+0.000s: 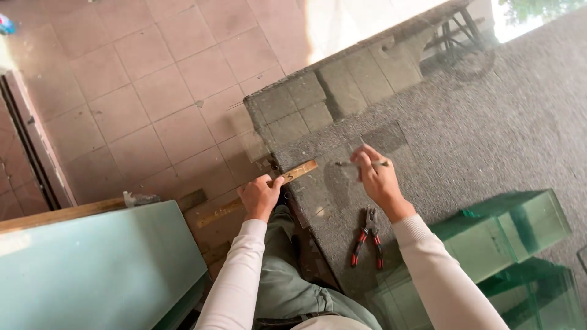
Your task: Marking, cutting, and stacking glass panes on a workbench using a ruler, glass cutter, and pliers
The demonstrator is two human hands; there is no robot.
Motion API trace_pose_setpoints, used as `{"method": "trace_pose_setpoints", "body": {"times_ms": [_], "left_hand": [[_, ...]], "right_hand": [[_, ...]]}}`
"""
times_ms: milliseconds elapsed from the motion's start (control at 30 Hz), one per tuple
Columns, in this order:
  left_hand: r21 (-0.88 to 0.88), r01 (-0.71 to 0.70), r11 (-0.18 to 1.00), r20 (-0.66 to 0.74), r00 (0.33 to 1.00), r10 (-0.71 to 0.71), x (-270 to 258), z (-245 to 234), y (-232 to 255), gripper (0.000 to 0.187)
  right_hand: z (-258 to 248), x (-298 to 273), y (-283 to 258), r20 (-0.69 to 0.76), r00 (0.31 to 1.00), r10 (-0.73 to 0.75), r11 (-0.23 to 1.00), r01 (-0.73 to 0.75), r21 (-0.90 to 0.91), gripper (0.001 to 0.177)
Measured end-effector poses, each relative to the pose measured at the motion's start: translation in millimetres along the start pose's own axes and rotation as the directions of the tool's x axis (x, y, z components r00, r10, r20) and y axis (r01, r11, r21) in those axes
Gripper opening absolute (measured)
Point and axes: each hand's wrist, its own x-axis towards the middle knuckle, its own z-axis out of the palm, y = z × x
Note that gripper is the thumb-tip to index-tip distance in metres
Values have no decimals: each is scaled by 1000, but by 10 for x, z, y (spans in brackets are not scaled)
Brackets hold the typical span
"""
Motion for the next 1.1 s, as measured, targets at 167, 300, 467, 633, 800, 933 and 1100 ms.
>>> {"method": "trace_pose_setpoints", "body": {"times_ms": [167,300,467,633,800,933,1100], "left_hand": [[-15,34,999,39,999,-33,59,9,-16,39],[-18,47,999,36,998,-46,77,25,-33,37],[11,30,999,7,1000,-30,91,63,-50,37],[-13,14,1000,-19,1000,-15,84,97,-62,37],[0,12,1000,-28,1000,-12,102,120,-76,37],[-4,-6,1000,-30,1000,6,4,149,-41,39],[58,-34,998,48,998,32,-640,336,-5,40]], "right_hand": [[343,467,36,27,994,-101,980,104,-169,10],[375,389,-49,42,989,-144,953,150,-261,9],[465,280,4,45,996,-83,942,93,-324,8],[530,237,-48,51,983,-177,927,184,-326,10],[592,271,44,87,964,-251,906,266,-328,10],[614,172,265,65,944,-324,892,328,-311,9],[450,-517,617,71,950,-303,907,311,-285,10]]}}
